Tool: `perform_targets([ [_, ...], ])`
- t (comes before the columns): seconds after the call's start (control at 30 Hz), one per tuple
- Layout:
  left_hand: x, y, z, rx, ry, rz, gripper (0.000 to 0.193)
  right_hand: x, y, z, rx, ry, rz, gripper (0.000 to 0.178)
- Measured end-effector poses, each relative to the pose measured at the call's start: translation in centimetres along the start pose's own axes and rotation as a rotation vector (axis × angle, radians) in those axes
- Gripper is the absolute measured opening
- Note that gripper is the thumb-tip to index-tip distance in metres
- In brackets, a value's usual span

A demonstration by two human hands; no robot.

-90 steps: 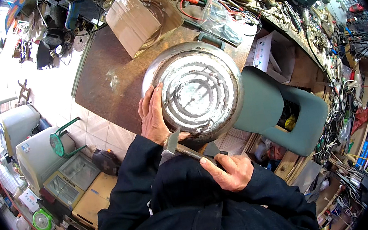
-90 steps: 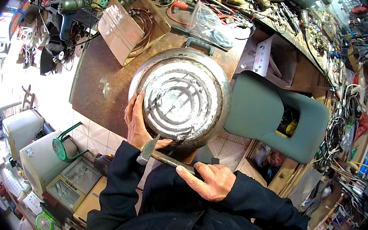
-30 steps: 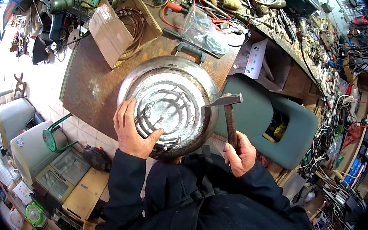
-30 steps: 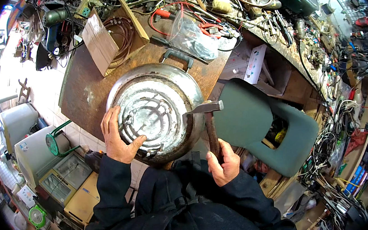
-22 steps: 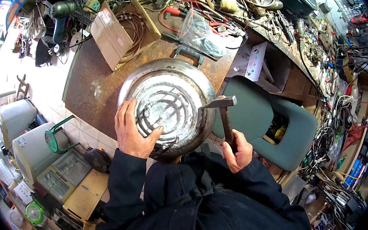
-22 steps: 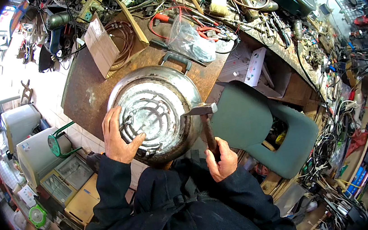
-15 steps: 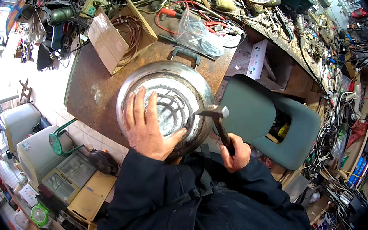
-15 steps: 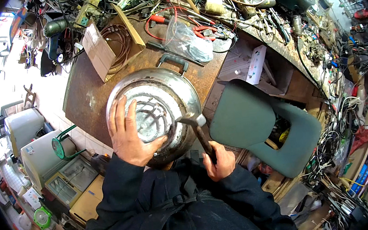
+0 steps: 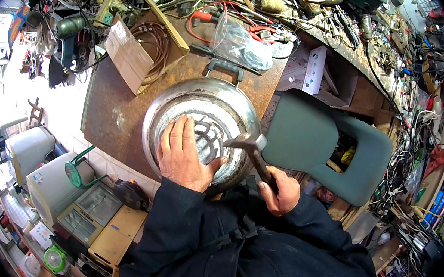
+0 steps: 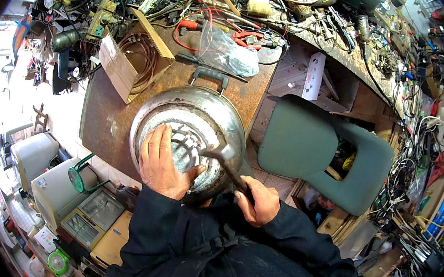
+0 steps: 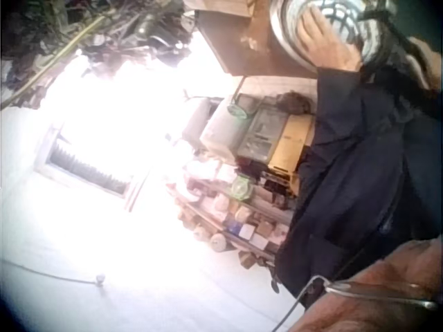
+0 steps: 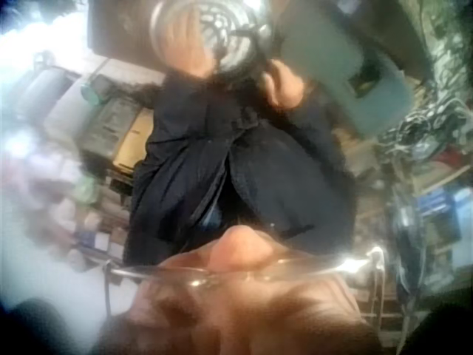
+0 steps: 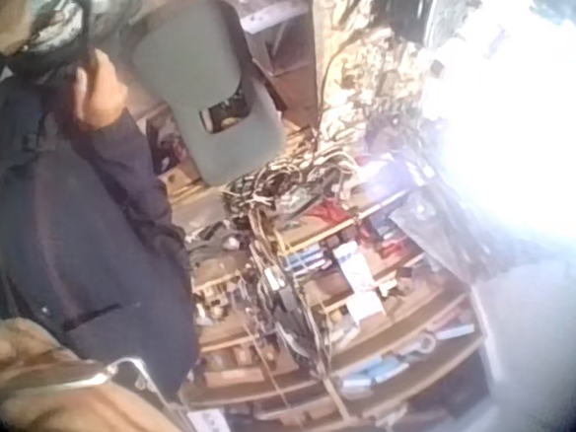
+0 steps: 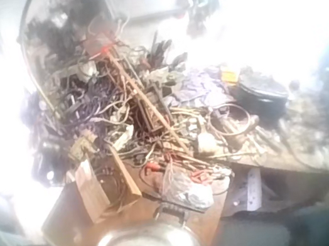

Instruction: The person holds a round metal object on a workbench and repeatedly strikes its surface with a hammer. The person rotates the object slightly to hit different areas while maintaining a firm grip.

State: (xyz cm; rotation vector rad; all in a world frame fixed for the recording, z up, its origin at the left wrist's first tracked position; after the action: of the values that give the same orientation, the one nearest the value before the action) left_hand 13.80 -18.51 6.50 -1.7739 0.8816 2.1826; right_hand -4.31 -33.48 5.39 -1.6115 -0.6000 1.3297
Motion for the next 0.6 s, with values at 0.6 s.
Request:
perform_targets([
  [0.6, -0.1, 0.0, -0.2, -0.019, -0.026, 0.046, 0.108, 2.9, 0.9, 0.1, 0.650, -0.005, -0.751, 0.034],
])
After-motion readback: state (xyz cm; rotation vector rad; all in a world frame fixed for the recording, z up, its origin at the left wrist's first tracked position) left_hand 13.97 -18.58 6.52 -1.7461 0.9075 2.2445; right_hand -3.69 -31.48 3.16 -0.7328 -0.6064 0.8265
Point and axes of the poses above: each hand's wrist, its own z-axis away from the middle knuckle, its own x-axis out of the palm, y = z × x, the point moved 10 cm from there along -z, towards the middle knuckle, and after that the axes turned 1 degree about y, right-handed, at the moved point
